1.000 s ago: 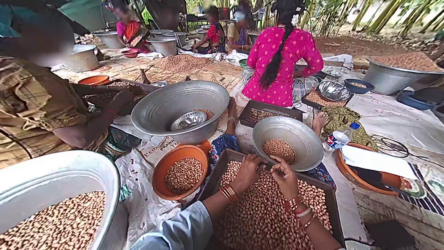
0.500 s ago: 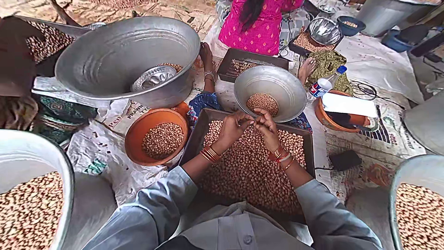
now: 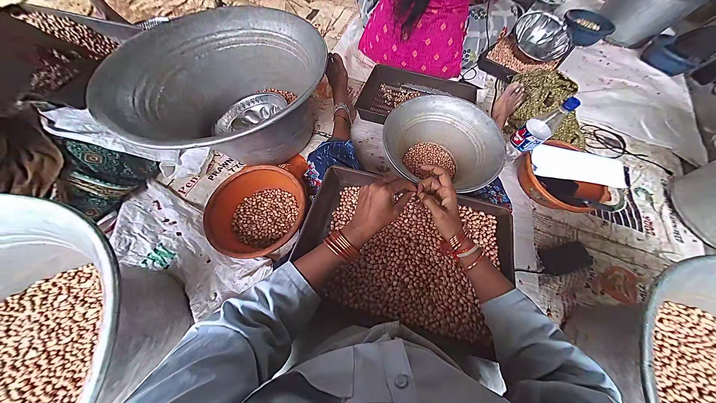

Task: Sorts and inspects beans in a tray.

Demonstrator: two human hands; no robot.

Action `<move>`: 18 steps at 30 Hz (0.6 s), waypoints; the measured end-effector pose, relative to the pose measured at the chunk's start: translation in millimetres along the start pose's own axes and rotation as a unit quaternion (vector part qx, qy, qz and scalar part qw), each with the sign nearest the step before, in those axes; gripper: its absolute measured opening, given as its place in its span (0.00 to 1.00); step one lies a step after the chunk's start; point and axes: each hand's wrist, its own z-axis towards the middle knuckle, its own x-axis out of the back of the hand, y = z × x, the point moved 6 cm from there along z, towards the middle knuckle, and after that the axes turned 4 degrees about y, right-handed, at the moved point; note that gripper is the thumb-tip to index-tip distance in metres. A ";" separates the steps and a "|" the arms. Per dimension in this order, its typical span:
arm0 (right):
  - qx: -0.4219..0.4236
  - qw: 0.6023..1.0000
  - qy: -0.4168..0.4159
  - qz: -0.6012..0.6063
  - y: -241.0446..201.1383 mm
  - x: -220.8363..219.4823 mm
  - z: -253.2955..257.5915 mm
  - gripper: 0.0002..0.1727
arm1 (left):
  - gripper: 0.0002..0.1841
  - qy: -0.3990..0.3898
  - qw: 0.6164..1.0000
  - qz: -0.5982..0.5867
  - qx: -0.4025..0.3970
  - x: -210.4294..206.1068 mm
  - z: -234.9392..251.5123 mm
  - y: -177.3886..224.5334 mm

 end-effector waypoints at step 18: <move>0.098 0.969 0.004 -0.225 0.4 -12.0 2.9 0.33 | 0.12 -0.049 0.994 0.088 -0.034 -11.2 4.0 -5.5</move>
